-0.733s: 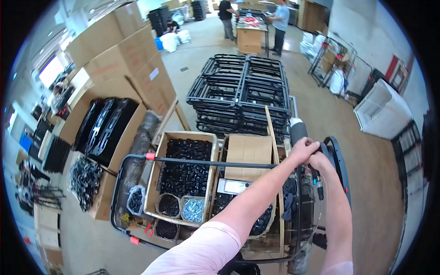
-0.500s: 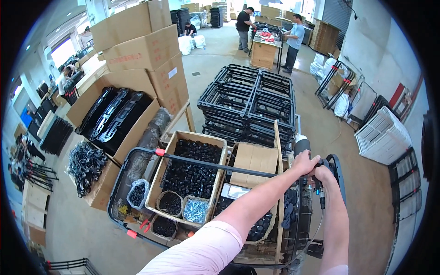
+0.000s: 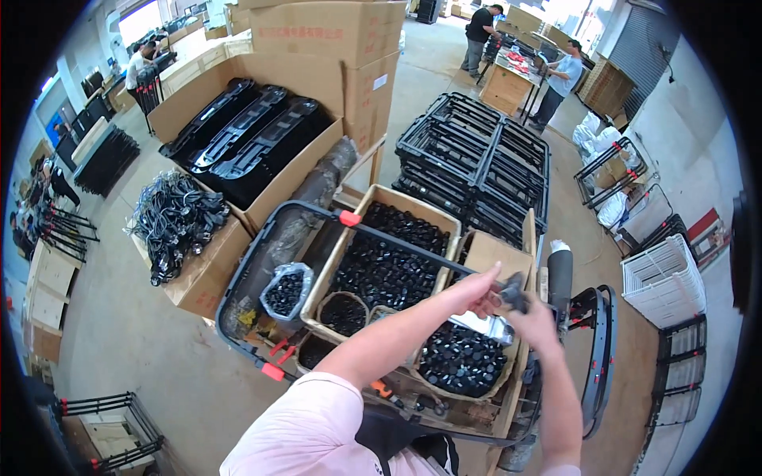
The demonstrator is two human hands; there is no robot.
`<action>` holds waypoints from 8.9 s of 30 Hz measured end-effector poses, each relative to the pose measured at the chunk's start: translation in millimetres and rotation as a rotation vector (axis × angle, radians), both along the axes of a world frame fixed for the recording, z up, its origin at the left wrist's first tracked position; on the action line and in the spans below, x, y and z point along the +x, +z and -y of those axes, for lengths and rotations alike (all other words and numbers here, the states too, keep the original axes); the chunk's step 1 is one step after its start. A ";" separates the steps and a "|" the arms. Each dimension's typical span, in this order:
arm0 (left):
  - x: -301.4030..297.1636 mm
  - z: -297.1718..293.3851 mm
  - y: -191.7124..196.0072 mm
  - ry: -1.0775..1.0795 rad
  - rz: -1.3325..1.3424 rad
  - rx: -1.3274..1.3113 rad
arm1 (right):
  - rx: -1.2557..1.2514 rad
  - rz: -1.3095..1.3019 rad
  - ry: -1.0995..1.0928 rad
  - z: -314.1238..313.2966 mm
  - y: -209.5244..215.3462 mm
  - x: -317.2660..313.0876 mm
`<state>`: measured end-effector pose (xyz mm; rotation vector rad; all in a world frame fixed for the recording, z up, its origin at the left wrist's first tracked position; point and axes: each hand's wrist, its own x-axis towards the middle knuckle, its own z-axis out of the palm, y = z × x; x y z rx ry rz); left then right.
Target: Assembling the housing and internal components of an outdoor power tool on a factory floor.
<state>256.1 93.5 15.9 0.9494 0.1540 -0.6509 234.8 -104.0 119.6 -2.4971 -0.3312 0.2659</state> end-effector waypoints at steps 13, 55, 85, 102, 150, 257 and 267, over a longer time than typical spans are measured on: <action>-185.1 -304.4 -75.7 0.559 -0.081 1.103 | -0.175 0.126 0.555 -346.3 -138.3 -127.5; -138.8 -354.2 -102.8 0.383 0.021 1.500 | -0.063 0.070 0.493 -402.2 -193.1 -89.7; -168.6 -358.3 -114.7 0.409 0.477 1.985 | 0.008 0.114 0.486 -395.9 -185.3 -126.3; -161.8 -328.8 -98.7 0.266 0.569 2.028 | -0.062 0.129 0.427 -361.7 -189.7 -119.3; -124.3 -337.7 -99.9 0.153 0.620 2.124 | 0.043 0.117 0.414 -366.1 -184.4 -99.2; -588.9 -267.2 -128.1 0.466 -0.057 0.994 | -0.028 -0.014 0.489 -304.7 -192.5 -544.1; -599.5 -264.9 -139.1 0.482 -0.072 0.996 | -0.027 -0.033 0.501 -301.4 -193.2 -552.1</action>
